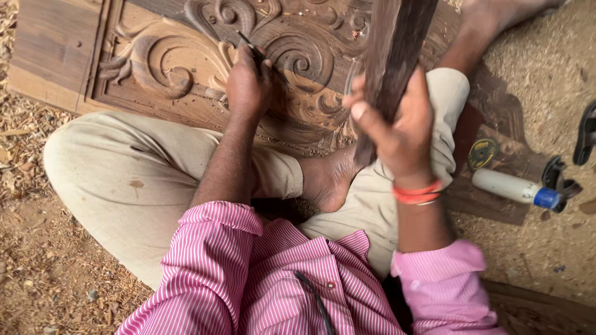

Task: The person sits on the floor and carves intricate floral and scroll patterns into a rectangular wooden panel. They use a chisel held in the left hand and a mallet in the right hand to strike the chisel, removing wood shavings to refine the design.

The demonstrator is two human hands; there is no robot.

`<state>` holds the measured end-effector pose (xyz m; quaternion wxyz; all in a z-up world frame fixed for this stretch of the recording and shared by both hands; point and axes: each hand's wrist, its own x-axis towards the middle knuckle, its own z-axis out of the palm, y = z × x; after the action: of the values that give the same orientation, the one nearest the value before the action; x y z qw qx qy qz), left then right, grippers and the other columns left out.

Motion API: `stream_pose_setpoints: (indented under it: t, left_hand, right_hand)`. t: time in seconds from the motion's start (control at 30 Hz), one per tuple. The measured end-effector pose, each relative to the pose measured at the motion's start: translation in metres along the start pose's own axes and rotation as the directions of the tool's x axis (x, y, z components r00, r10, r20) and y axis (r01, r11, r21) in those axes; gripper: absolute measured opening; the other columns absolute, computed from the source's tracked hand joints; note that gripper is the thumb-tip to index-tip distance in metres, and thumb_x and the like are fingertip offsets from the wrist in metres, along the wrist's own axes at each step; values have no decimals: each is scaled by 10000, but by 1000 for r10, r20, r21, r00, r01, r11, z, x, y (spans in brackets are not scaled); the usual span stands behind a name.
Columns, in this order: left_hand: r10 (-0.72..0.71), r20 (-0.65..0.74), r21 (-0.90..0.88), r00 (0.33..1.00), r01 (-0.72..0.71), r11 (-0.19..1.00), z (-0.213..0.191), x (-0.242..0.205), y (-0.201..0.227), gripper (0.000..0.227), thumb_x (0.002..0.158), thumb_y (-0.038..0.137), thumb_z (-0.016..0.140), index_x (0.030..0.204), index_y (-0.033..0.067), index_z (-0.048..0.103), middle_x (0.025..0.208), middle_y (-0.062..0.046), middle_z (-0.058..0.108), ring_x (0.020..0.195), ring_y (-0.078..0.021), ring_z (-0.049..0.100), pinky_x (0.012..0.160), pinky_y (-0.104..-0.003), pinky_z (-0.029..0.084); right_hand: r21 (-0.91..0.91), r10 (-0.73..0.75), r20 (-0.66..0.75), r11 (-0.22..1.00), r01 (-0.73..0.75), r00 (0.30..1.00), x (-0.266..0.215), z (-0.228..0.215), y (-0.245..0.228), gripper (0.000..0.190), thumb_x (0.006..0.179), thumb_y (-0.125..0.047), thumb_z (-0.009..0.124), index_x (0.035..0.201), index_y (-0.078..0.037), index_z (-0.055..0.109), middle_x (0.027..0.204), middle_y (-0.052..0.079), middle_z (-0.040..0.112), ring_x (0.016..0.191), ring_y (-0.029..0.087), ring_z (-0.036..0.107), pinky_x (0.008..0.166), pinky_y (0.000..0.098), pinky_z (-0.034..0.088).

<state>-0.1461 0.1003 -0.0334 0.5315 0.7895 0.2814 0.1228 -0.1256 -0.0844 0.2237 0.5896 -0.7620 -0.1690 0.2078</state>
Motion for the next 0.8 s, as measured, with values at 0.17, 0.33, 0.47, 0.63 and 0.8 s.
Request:
stream_pose_setpoints:
  t: [0.17,0.33,0.47,0.63,0.8]
  left_hand:
    - [29,-7,84,1000,-28,996,0,-4,2,218,1003,198,678,1142,84,555,902,-156,757,815,-362,734,697,-505,582]
    - [-79,67,56,995,75,996,-2,-6,9,240,1041,212,613,1184,48,510,830,-146,732,737,-336,746,650,-479,592]
    - [-52,70,121,996,44,992,-4,-8,12,336,1005,185,628,1216,-20,465,762,-193,705,708,-403,716,630,-527,568]
    - [-2,22,141,1000,-1,990,1,-11,9,291,1001,183,658,1154,-6,499,796,-211,717,742,-433,707,656,-563,555]
    - [-37,29,91,999,34,995,-2,-10,12,394,964,173,660,1220,-48,460,788,-239,709,742,-437,717,653,-545,572]
  right_hand:
    - [-282,-232,241,912,297,942,61,16,-20,538,1091,6,712,1541,-21,419,1370,121,632,1190,180,622,1076,288,520]
    - [-800,-138,336,481,360,932,98,48,3,612,926,-81,799,1488,-139,566,1216,92,680,716,214,641,705,368,562]
    - [-846,-58,519,104,522,853,109,54,12,685,879,-84,821,1523,-183,611,977,124,690,764,254,681,696,427,570]
    - [-764,-310,509,266,587,803,106,49,11,498,923,-84,822,1378,-98,619,1199,117,703,993,320,713,793,436,567]
    - [-835,-46,548,25,550,835,115,55,8,629,845,37,738,1429,-186,673,1103,154,701,871,336,707,760,490,558]
